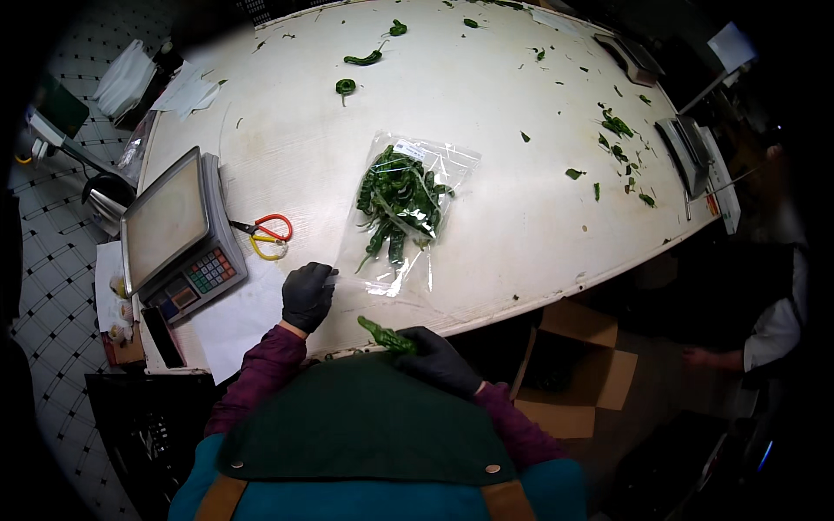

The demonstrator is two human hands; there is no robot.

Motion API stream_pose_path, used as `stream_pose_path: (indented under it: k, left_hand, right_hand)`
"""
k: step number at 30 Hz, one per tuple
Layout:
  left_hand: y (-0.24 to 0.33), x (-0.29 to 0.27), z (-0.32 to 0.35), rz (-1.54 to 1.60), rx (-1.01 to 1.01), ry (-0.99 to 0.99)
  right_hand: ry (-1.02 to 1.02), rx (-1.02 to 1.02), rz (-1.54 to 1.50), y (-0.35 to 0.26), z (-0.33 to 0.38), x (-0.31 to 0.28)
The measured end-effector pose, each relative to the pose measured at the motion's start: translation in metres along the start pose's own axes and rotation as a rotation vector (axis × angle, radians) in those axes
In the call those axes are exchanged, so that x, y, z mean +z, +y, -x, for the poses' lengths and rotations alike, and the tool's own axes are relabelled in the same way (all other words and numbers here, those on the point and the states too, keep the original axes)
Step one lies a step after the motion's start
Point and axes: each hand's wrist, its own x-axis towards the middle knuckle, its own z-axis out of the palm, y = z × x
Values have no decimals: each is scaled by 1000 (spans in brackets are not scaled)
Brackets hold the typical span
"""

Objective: The person packs green chili peppers into clear plastic bags, weighs them on a digital scale, and places the sealed bags into a black crate. The person then carries the crate and stacks it with other crates.

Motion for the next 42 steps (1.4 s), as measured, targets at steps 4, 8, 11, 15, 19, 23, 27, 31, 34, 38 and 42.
stream_pose_path:
  k: [4,8,11,15,19,23,27,31,34,38,42]
  left_hand:
    - [8,-5,2,32,171,-36]
    - [24,-9,10,108,272,-17]
    - [30,-5,21,88,337,-100]
    - [26,-11,25,62,373,-142]
    - [22,-10,24,53,421,-144]
    - [21,-3,18,86,536,-145]
    - [19,-2,12,140,615,-174]
    - [20,2,11,94,661,-238]
    - [18,-7,10,130,645,-450]
    - [0,-13,24,165,587,-277]
    - [6,9,21,-1,627,-305]
  right_hand:
    - [436,-138,-243,18,-51,51]
    - [784,-600,-88,43,-110,39]
    - [992,-557,186,27,-136,13]
    - [995,-446,422,-14,-134,5]
    - [984,-538,673,-1,-123,-17]
    - [1111,-565,638,-7,-119,-22]
    - [1152,-670,325,-16,-142,-14]
    - [1145,-502,461,9,-144,-41]
    - [1208,-538,1030,36,-109,-25]
    - [1103,-320,632,95,-9,-9]
    - [1338,-372,541,80,12,-13]
